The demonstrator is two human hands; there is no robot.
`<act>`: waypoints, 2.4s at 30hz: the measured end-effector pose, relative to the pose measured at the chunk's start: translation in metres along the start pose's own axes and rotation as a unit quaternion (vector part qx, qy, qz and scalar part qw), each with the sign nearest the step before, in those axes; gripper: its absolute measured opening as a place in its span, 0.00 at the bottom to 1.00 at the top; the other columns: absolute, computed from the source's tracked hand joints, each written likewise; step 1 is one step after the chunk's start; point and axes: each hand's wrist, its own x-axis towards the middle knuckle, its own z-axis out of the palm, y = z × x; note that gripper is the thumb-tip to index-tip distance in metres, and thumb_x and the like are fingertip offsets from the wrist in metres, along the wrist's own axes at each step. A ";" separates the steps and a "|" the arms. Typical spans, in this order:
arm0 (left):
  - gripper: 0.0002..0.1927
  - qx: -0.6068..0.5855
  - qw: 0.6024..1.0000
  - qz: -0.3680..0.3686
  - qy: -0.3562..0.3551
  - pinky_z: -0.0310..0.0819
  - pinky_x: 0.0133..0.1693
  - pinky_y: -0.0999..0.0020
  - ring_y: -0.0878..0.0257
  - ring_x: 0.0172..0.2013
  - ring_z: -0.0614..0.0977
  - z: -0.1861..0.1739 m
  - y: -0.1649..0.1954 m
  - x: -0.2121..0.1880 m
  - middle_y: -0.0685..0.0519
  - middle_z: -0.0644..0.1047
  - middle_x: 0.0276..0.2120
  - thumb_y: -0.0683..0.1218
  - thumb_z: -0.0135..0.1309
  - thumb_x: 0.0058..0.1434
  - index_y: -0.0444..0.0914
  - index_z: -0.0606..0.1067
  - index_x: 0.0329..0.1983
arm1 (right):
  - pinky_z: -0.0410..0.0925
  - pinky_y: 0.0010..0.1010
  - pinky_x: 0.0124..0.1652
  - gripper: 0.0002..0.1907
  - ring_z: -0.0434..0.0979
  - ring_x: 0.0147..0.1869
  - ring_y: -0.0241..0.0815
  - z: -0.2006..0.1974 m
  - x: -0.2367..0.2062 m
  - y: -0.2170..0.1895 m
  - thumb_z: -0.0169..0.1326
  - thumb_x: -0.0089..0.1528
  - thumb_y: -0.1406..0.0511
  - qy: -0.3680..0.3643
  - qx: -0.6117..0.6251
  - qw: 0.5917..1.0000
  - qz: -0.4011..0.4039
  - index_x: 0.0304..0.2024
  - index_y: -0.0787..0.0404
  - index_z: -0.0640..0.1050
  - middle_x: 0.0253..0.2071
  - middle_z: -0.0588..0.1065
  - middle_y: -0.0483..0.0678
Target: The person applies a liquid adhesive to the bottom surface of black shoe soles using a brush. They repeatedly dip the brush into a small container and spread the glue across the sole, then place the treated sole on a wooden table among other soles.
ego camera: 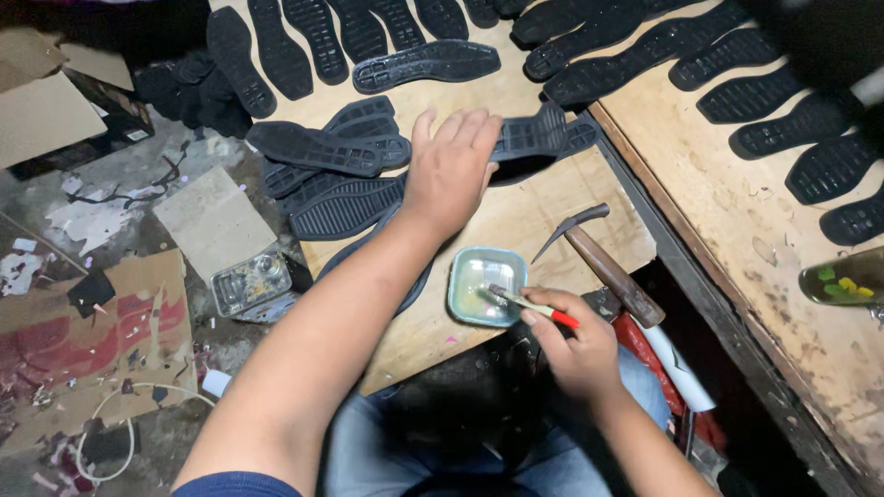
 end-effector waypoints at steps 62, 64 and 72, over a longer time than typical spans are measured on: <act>0.59 -0.820 0.424 -0.364 -0.124 0.72 0.60 0.48 0.53 0.77 0.54 -0.205 0.148 -0.235 0.48 0.50 0.79 0.51 0.54 0.50 0.42 0.39 0.82 | 0.73 0.32 0.56 0.13 0.80 0.52 0.44 -0.005 -0.099 -0.111 0.58 0.66 0.76 0.043 0.151 0.972 -0.175 0.52 0.67 0.72 0.52 0.77 0.61; 0.59 -0.822 0.421 -0.366 -0.119 0.72 0.60 0.48 0.53 0.77 0.53 -0.202 0.148 -0.235 0.48 0.49 0.78 0.51 0.54 0.49 0.42 0.38 0.81 | 0.74 0.30 0.52 0.13 0.80 0.51 0.43 -0.006 -0.100 -0.113 0.58 0.65 0.76 0.039 0.147 0.969 -0.196 0.51 0.66 0.72 0.52 0.78 0.60; 0.59 -0.830 0.417 -0.356 -0.103 0.74 0.58 0.47 0.53 0.79 0.50 -0.197 0.142 -0.243 0.45 0.48 0.79 0.51 0.53 0.50 0.39 0.38 0.81 | 0.74 0.28 0.49 0.12 0.80 0.48 0.41 -0.006 -0.100 -0.109 0.59 0.65 0.76 0.057 0.096 0.980 -0.165 0.49 0.67 0.73 0.49 0.79 0.58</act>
